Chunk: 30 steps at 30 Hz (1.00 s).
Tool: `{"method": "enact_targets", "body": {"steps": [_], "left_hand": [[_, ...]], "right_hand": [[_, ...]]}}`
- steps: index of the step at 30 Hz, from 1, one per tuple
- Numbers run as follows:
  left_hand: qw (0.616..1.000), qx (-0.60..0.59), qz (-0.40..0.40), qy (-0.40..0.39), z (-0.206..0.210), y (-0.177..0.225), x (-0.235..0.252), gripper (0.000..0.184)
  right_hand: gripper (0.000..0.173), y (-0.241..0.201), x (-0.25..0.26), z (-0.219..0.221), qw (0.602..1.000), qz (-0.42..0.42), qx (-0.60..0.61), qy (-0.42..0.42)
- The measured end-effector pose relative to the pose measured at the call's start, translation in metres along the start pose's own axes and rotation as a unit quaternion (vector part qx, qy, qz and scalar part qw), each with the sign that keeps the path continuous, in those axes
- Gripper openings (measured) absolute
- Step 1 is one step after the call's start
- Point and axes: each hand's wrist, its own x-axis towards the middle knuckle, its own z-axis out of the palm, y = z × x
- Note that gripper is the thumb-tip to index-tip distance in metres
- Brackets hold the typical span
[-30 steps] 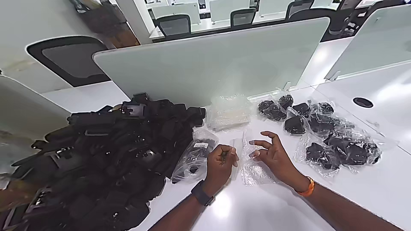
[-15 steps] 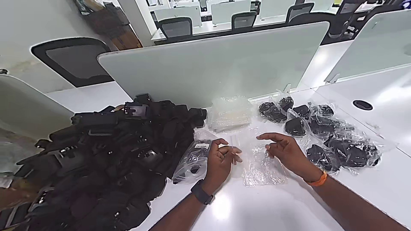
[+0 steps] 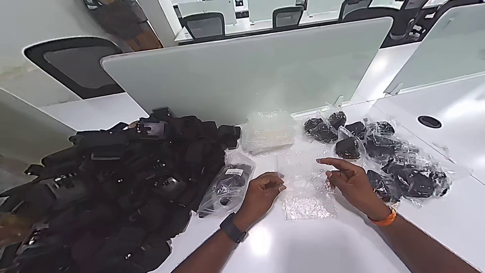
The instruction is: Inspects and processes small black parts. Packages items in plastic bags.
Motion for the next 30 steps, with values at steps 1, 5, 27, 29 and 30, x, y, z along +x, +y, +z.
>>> {"method": "enact_targets", "body": {"steps": [1,5,27,29,30], "left_hand": [[1.000,0.003,-0.012,0.005,-0.0001,0.0005,0.0000,0.012],[0.999,0.000,-0.022,0.043,0.0011,0.0028,-0.0023,0.009],[0.998,-0.006,0.032,0.059,0.0035,0.0049,-0.0066,0.014],[0.998,-0.012,0.046,0.037,0.0014,0.0016,-0.0051,0.010],[0.999,-0.009,0.048,0.023,0.0003,-0.0005,-0.0041,0.008]], "right_hand": [[0.037,0.0012,-0.0001,0.0001,1.000,-0.001,0.000,0.002],[0.037,0.0043,-0.0037,0.0034,1.000,0.003,-0.003,-0.007],[0.038,0.0056,-0.0080,0.0073,0.998,-0.061,-0.011,-0.003],[0.038,0.0064,-0.0077,0.0063,0.997,-0.068,-0.025,-0.002],[0.038,0.0074,-0.0074,0.0052,0.997,-0.073,-0.031,-0.002]]}}
